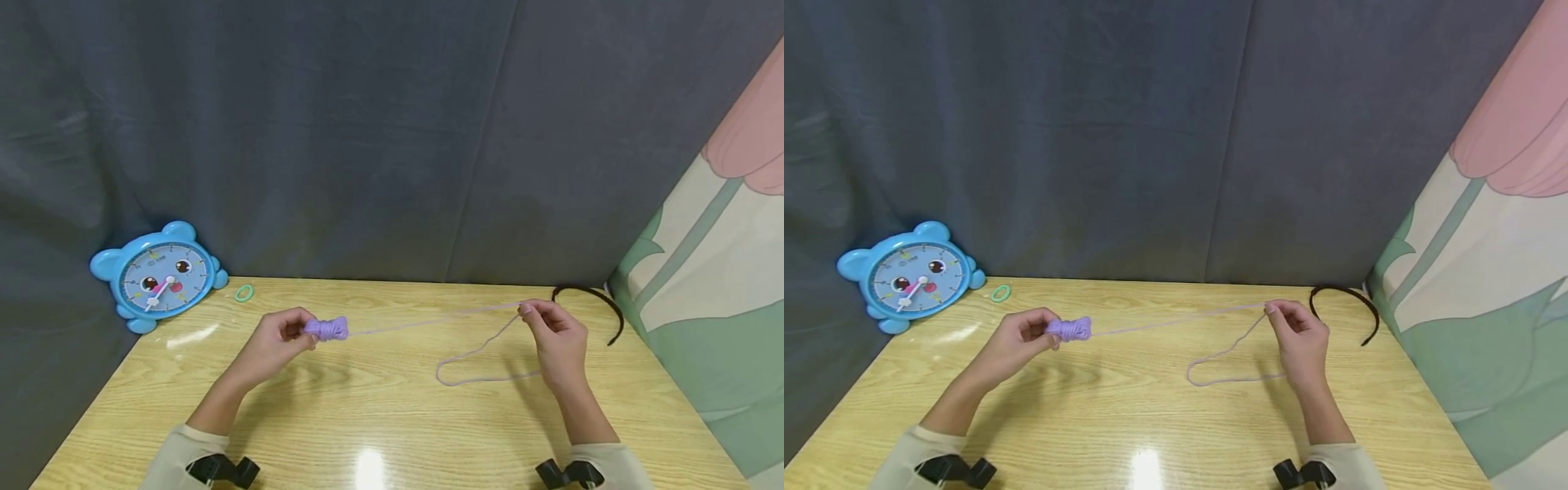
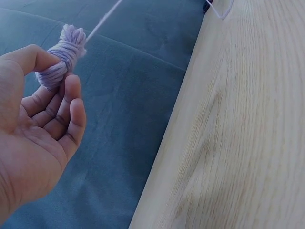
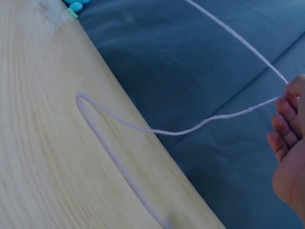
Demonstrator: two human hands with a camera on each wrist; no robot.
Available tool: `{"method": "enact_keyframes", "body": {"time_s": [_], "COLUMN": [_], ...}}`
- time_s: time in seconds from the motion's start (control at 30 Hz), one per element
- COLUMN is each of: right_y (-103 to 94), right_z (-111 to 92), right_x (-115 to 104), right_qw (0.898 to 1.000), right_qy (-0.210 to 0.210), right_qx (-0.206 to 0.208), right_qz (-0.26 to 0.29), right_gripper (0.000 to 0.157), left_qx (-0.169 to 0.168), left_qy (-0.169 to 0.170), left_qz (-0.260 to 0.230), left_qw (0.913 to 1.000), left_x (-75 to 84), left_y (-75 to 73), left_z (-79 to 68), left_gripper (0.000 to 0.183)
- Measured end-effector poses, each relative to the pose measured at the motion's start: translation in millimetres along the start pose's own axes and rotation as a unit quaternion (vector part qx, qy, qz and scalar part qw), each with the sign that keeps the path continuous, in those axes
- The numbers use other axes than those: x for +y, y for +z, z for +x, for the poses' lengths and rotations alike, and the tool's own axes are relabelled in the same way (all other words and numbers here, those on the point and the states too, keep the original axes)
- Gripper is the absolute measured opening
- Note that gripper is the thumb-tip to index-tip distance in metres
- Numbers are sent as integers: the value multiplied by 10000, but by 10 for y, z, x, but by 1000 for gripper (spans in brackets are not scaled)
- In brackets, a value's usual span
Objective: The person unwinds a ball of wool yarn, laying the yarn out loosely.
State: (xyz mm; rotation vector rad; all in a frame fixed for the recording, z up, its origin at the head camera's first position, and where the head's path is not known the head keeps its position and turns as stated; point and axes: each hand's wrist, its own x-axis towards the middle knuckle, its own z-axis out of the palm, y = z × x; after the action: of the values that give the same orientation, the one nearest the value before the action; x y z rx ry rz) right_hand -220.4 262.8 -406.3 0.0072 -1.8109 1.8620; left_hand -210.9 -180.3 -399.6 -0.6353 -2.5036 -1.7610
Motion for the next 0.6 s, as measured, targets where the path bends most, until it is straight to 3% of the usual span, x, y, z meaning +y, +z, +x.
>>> {"method": "enact_keyframes", "body": {"time_s": [0.17, 0.6], "right_y": [-60, -186], "right_z": [34, 104], "right_x": [-46, -84], "right_qw": [9997, 9979], "right_qy": [-85, -239], "right_qx": [213, 412], "right_qz": [-105, 433], "right_gripper": [15, 10], "left_qx": [12, -13], "left_qy": [-69, -1], "left_qz": [41, 5], "left_qw": [10000, 10000], "left_x": [5, -1], "left_y": [1, 12], "left_z": [-4, -4], "left_gripper": [7, 6]}}
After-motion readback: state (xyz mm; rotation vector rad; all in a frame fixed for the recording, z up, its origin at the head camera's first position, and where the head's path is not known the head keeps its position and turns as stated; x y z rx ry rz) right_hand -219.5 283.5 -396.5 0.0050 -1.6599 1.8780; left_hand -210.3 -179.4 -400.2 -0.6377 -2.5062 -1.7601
